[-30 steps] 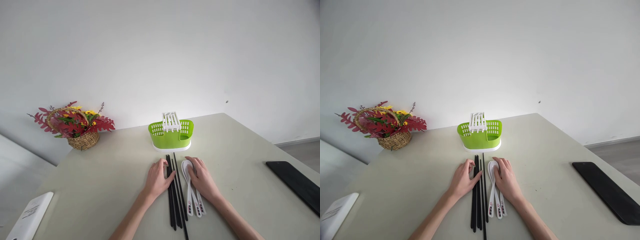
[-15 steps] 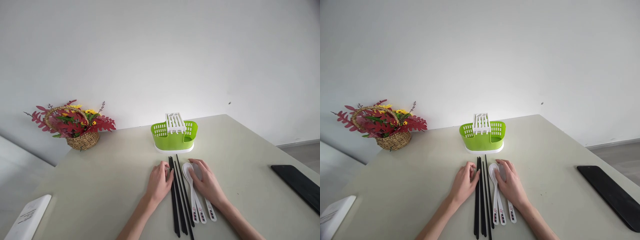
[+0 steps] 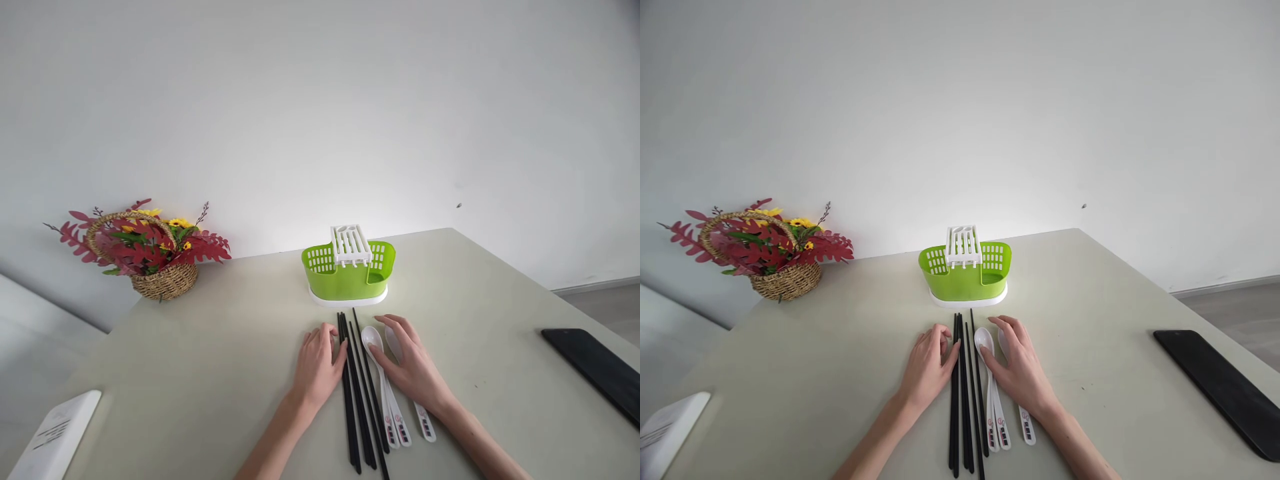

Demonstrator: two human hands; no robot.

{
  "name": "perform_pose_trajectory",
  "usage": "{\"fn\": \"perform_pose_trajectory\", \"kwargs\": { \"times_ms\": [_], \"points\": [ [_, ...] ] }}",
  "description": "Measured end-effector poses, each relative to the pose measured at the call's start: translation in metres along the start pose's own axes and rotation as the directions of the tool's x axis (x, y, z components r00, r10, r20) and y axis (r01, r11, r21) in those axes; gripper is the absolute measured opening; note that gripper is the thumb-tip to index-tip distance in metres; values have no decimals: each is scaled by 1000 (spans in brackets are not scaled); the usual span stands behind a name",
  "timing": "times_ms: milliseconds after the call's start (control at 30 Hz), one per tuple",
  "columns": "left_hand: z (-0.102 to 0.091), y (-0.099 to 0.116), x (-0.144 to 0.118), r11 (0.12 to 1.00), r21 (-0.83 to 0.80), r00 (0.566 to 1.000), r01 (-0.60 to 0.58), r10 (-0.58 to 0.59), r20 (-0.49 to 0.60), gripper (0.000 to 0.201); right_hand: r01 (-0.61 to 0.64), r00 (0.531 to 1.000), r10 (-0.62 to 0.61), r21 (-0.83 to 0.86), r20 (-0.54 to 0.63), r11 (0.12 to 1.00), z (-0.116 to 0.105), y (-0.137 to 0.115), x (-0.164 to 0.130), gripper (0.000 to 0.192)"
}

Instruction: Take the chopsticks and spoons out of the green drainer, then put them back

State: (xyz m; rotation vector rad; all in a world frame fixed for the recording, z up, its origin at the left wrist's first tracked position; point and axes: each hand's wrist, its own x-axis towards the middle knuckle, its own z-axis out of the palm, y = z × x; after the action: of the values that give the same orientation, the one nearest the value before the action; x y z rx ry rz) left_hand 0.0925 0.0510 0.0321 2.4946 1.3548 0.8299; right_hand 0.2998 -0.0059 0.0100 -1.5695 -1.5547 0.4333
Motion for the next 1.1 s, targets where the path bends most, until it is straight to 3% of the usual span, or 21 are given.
{"fn": "perform_pose_trajectory", "kwargs": {
  "times_ms": [267, 567, 767, 867, 1100],
  "points": [
    [0, -4, 1, 999, -7, 999, 38, -38, 17, 10, -23, 999, 25, 58, -46, 998, -2, -4, 1, 47],
    [-9, -5, 4, 998, -9, 997, 69, -69, 26, 15, -176, 959, 213, 195, -188, 965, -9, 2, 4, 44],
    [-13, -5, 5, 997, -36, 997, 65, -63, 39, 13, -247, 941, 293, 249, -170, 937, -8, 7, 6, 46],
    [-13, 0, -1, 998, 31, 998, 50, -51, 36, 10, -266, 930, 318, 263, -182, 927, -7, 12, 7, 47],
    [-20, 18, -36, 928, 352, 991, 119, -134, 19, 12, -253, 926, 313, 270, -209, 929, -4, 19, 7, 47]
  ]
}}
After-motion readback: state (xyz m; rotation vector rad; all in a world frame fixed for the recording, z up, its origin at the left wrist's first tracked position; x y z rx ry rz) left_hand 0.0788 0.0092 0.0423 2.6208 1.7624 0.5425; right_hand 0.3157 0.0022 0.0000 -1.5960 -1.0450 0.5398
